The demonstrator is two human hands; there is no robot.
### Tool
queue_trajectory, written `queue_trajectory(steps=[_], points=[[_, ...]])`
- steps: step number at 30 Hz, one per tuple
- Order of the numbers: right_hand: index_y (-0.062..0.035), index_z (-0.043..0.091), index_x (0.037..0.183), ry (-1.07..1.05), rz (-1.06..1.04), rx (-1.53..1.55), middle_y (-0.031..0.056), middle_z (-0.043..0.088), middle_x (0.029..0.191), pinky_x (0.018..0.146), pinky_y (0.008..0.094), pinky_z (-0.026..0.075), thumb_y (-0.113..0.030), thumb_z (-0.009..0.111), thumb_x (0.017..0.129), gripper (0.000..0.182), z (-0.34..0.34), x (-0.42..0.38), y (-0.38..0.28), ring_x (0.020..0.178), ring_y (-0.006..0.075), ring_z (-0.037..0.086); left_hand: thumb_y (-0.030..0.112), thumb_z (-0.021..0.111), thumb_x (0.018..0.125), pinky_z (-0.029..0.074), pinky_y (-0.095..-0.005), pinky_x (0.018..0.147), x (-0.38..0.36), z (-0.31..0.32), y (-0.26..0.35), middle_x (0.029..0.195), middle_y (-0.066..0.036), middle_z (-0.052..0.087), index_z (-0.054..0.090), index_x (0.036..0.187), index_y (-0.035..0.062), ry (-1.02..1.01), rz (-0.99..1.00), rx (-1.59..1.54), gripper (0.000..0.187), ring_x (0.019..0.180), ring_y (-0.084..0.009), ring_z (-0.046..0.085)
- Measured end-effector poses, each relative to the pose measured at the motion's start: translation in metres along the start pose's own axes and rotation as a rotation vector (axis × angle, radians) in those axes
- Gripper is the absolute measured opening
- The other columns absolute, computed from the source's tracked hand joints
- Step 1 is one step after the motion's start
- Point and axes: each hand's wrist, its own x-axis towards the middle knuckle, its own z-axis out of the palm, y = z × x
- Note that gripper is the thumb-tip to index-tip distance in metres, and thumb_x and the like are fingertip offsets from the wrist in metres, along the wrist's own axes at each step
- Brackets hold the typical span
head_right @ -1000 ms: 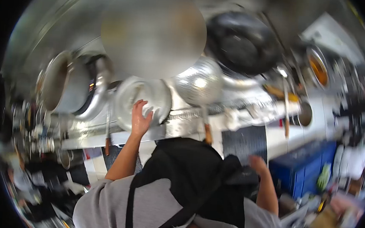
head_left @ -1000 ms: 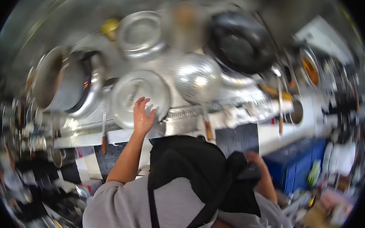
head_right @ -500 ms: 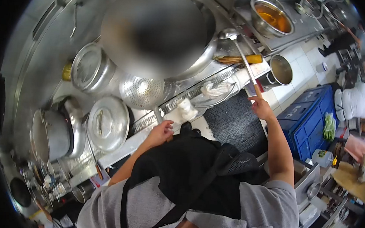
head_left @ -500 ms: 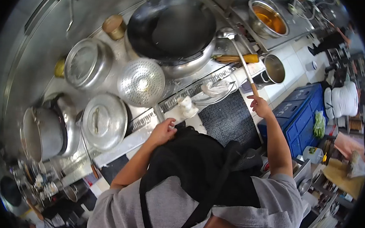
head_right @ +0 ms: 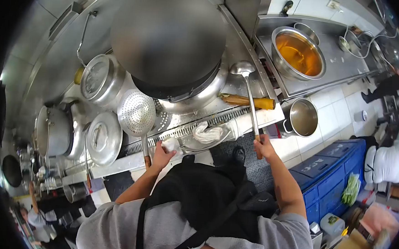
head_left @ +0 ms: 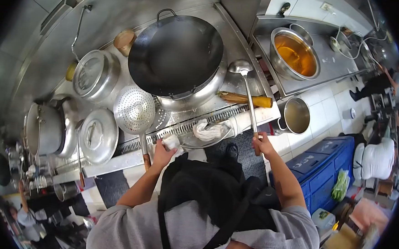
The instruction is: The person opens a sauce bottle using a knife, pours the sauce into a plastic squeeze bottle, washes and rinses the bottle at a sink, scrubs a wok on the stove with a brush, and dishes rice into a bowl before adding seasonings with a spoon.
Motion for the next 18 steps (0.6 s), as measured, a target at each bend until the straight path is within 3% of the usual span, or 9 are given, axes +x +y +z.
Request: queue_trajectory(steps=[2, 5, 6, 9, 11, 13, 14, 16, 18], points=[[-0.0043, 0.035, 0.127, -0.047, -0.020, -0.116, 0.0116, 0.059, 0.088, 0.056, 0.0332, 0.052, -0.012, 0.063, 0.091, 0.046, -0.008, -0.002, -0.009, 0.065, 0.0181, 0.059, 0.024, 0.084, 0.070, 0.048, -0.0434, 0.080, -0.008, 0.017, 0.017, 0.104, -0.022, 0.058, 0.041, 0.130, -0.0018, 0.253, 0.029, 0.187, 0.078, 0.092, -0.0347, 0.059], [-0.0036, 0.034, 0.128, -0.054, -0.032, -0.253, 0.0087, 0.056, 0.078, 0.054, 0.0327, 0.052, -0.007, 0.061, 0.090, 0.047, -0.028, -0.006, -0.031, 0.061, 0.0171, 0.059, 0.022, 0.083, 0.070, 0.048, -0.0451, 0.081, -0.007, 0.032, 0.021, 0.101, -0.021, 0.060, 0.044, 0.131, 0.0012, 0.403, 0.016, 0.278, 0.075, 0.093, -0.0374, 0.059], [-0.0036, 0.034, 0.128, -0.111, -0.046, -0.289, 0.0087, 0.056, 0.077, 0.053, 0.0332, 0.052, -0.007, 0.061, 0.089, 0.047, -0.036, -0.001, -0.032, 0.060, 0.0173, 0.060, 0.026, 0.082, 0.070, 0.045, -0.0516, 0.088, -0.005, 0.033, 0.018, 0.109, -0.022, 0.058, 0.042, 0.128, 0.0050, 0.345, -0.046, 0.213, 0.074, 0.105, -0.0430, 0.055], [-0.0046, 0.036, 0.122, -0.239, -0.163, -0.422, 0.0085, 0.055, 0.072, 0.048, 0.0349, 0.050, -0.005, 0.061, 0.089, 0.041, -0.063, 0.018, -0.019, 0.057, 0.0183, 0.061, 0.022, 0.082, 0.072, 0.049, -0.0487, 0.087, -0.007, 0.029, 0.029, 0.109, -0.023, 0.064, 0.045, 0.128, 0.0039, 0.302, -0.161, 0.185, 0.070, 0.103, -0.0412, 0.062], [-0.0005, 0.037, 0.129, -0.194, -0.199, -0.770, 0.0226, 0.065, 0.092, 0.070, 0.0448, 0.054, -0.017, 0.069, 0.084, 0.057, -0.077, 0.029, -0.020, 0.081, 0.0376, 0.067, 0.017, 0.081, 0.073, 0.050, -0.0446, 0.088, -0.013, 0.029, 0.026, 0.110, -0.023, 0.065, 0.047, 0.125, 0.0025, 0.371, -0.038, 0.074, 0.063, 0.104, -0.0385, 0.063], [-0.0001, 0.047, 0.127, -0.164, -0.277, -0.992, 0.0265, 0.065, 0.103, 0.086, 0.0473, 0.051, -0.027, 0.071, 0.082, 0.058, -0.087, 0.021, -0.042, 0.099, 0.0434, 0.063, 0.012, 0.078, 0.076, 0.050, -0.0386, 0.088, -0.014, 0.022, 0.011, 0.111, -0.019, 0.065, 0.048, 0.125, 0.0010, 0.387, -0.039, 0.004, 0.059, 0.102, -0.0312, 0.064], [-0.0005, 0.057, 0.120, -0.228, -0.266, -1.038, 0.0246, 0.066, 0.107, 0.090, 0.0469, 0.049, -0.032, 0.069, 0.083, 0.050, -0.097, 0.034, -0.046, 0.103, 0.0408, 0.063, 0.010, 0.076, 0.078, 0.049, -0.0370, 0.088, -0.020, 0.014, 0.016, 0.110, -0.015, 0.065, 0.048, 0.126, 0.0003, 0.370, -0.036, -0.150, 0.056, 0.100, -0.0271, 0.063], [-0.0021, 0.061, 0.114, 0.019, -0.240, -1.132, 0.0227, 0.067, 0.104, 0.087, 0.0471, 0.051, -0.029, 0.068, 0.083, 0.042, -0.088, 0.026, -0.105, 0.100, 0.0393, 0.064, 0.005, 0.073, 0.081, 0.049, -0.0343, 0.088, -0.039, -0.025, 0.045, 0.111, -0.010, 0.064, 0.049, 0.126, 0.0000, 0.356, -0.039, -0.417, 0.051, 0.099, -0.0210, 0.062], [-0.0039, 0.058, 0.114, 0.239, -0.443, -1.041, 0.0215, 0.064, 0.101, 0.086, 0.0479, 0.050, -0.019, 0.065, 0.085, 0.033, -0.082, 0.034, -0.143, 0.099, 0.0404, 0.062, 0.003, 0.069, 0.085, 0.049, -0.0338, 0.090, -0.054, -0.059, 0.053, 0.115, -0.008, 0.062, 0.051, 0.127, 0.0008, 0.329, 0.040, -0.794, 0.046, 0.102, -0.0182, 0.061]])
